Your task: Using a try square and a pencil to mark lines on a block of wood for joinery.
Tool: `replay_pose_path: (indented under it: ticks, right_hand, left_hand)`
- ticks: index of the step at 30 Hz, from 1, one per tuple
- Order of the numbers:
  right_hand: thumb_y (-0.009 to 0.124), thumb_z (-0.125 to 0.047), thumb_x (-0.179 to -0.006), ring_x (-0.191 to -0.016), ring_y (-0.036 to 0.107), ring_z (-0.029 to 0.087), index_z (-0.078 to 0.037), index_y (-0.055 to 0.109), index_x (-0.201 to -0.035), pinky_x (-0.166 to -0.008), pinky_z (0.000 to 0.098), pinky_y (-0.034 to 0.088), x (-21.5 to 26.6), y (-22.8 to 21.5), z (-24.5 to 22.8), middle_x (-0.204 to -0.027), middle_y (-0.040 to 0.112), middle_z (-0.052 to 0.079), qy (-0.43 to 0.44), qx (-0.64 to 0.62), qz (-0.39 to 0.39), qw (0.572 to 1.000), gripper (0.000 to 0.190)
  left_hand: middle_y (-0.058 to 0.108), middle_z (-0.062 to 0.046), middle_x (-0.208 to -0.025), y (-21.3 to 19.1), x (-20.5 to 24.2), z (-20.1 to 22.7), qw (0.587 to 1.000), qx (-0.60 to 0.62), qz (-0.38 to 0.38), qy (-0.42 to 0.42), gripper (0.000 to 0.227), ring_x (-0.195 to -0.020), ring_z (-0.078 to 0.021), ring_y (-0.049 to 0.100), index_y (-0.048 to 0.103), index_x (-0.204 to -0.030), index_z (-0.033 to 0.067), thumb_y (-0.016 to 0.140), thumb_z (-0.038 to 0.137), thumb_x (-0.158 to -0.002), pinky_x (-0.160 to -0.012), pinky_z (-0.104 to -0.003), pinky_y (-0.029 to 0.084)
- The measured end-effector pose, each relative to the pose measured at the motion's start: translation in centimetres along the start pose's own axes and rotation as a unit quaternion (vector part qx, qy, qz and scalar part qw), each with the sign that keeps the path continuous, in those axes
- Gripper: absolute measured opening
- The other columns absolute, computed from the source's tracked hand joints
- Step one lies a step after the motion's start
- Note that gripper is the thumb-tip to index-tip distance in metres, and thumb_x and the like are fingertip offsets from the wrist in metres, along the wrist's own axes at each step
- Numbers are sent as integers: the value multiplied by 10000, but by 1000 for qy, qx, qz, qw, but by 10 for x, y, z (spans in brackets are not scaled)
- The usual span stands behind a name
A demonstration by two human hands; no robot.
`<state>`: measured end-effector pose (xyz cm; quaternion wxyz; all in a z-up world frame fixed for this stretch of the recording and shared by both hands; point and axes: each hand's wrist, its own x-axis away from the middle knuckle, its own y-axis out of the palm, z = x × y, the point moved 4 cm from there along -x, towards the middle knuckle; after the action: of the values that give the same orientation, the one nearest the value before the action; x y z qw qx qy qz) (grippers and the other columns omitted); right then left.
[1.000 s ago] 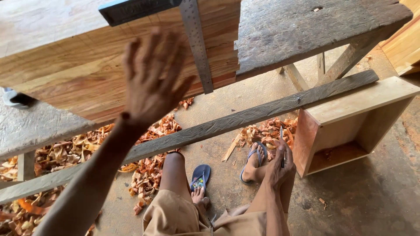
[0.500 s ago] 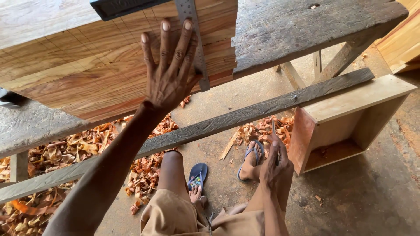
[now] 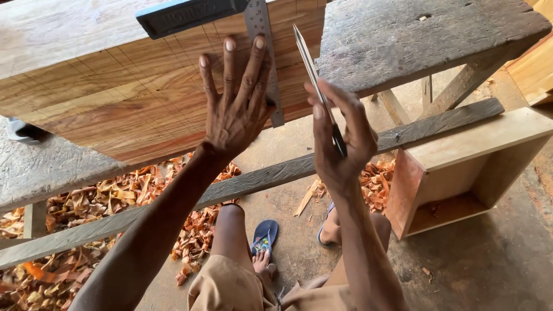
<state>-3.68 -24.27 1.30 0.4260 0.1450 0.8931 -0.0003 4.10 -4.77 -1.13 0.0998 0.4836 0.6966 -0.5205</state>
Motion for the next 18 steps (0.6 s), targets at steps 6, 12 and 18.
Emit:
replay_pose_path:
  ticks: [6, 12, 18]
  right_hand:
    - [585, -42, -1150, -1204, 737, 223, -44, 597, -1389, -1009, 331, 670, -21, 17, 5, -1324, 717, 160, -76, 32, -39, 996, 240]
    - [603, -14, -1141, -1185, 723, 180, -54, 592, -1418, -1001, 303, 612, -33, 23, -3, -1288, 724, 128, -73, 62, -52, 994, 280]
    - [622, -7, -1124, -1174, 710, 165, -76, 606, -1399, -1009, 309, 599, -27, 25, 3, -1292, 727, 106, -89, 88, -72, 990, 283]
  left_hand:
    - [10, -68, -1762, 2, 1, 2, 1000, 17, -8, -7, 1011, -1604, -366, -20, 366, -1669, 64, 839, 549, -919, -1290, -708, -21]
    - [19, -64, -1759, 0, 0, 1, 1000, 21, -13, -9, 975, -1602, -364, -20, 361, -1676, 64, 810, 552, -962, -1288, -707, -28]
    - [-1, -61, -1770, 0, 2, 1, 1000, 3, 7, -6, 886, -1616, -350, -47, 320, -1636, 85, 802, 495, -1015, -1266, -665, -50]
